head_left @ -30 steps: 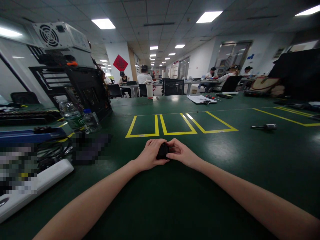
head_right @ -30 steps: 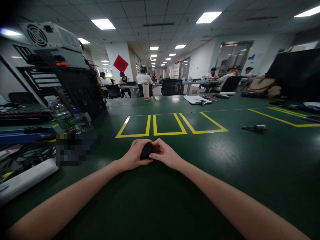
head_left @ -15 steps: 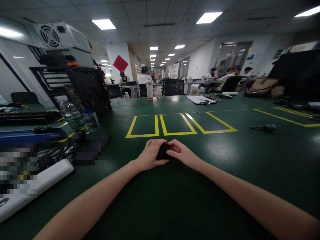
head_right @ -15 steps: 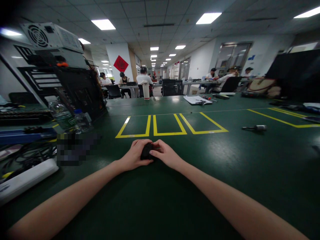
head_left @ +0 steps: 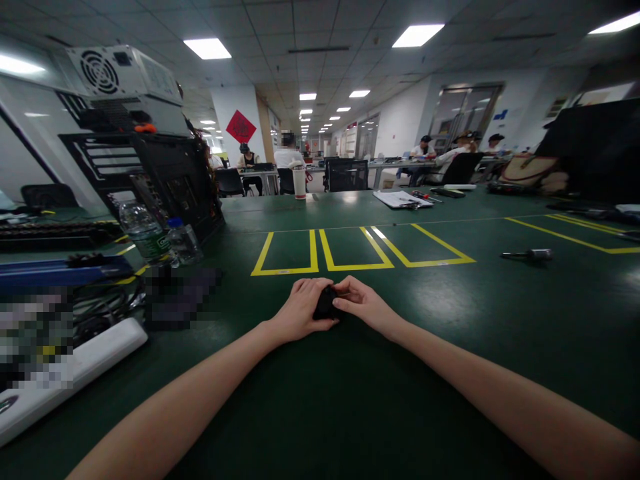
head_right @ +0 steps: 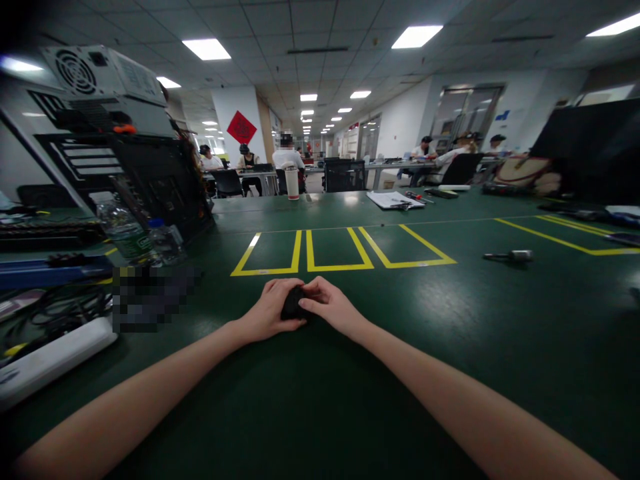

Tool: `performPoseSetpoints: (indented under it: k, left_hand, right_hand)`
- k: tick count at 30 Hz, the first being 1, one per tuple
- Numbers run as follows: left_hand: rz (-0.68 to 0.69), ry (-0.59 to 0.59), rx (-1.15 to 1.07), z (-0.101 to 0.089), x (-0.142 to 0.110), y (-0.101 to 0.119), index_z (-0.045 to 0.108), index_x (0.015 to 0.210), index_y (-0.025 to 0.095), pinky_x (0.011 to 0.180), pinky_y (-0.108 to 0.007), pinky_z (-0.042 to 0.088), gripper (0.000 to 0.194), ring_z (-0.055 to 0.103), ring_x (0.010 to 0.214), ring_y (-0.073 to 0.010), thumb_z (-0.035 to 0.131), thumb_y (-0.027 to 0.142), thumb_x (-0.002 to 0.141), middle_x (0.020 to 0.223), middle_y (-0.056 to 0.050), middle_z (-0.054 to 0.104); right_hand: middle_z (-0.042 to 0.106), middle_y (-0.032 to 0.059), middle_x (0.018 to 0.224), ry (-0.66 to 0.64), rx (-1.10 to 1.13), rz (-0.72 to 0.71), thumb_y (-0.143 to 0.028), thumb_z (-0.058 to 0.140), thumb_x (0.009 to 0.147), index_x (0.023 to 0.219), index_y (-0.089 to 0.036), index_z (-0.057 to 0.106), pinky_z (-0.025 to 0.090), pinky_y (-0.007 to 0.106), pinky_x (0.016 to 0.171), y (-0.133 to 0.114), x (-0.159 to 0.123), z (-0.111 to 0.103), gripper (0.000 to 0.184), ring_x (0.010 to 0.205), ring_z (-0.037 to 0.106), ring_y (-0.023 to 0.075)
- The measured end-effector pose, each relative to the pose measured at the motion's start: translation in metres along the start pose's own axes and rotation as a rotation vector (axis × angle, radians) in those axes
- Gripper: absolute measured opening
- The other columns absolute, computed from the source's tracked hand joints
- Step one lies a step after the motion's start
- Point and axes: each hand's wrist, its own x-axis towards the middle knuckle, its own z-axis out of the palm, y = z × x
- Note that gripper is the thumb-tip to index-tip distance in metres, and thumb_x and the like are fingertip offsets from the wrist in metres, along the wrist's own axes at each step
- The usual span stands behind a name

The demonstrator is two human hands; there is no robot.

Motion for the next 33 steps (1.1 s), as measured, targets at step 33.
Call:
performPoseSetpoints:
  k: [33]
  left_hand:
    - [-0.003, 0.002, 0.010, 0.0012, -0.0016, -0.0011, 0.031, 0.117, 0.023, 0.095, -0.041, 0.025, 0.059, 0.044, 0.106, -0.0233, 0.062, 0.033, 0.069, 0.113, -0.006, 0.047]
  right_hand:
    - [0.052, 0.0006, 0.094, -0.092, 0.027, -0.009, -0.019, 0.066, 0.068, 0.091, -0.020, 0.046, 0.043, 0.036, 0.084, -0.0002, -0.0013, -0.0003, 0.031, 0.094, 0.054, 0.0168]
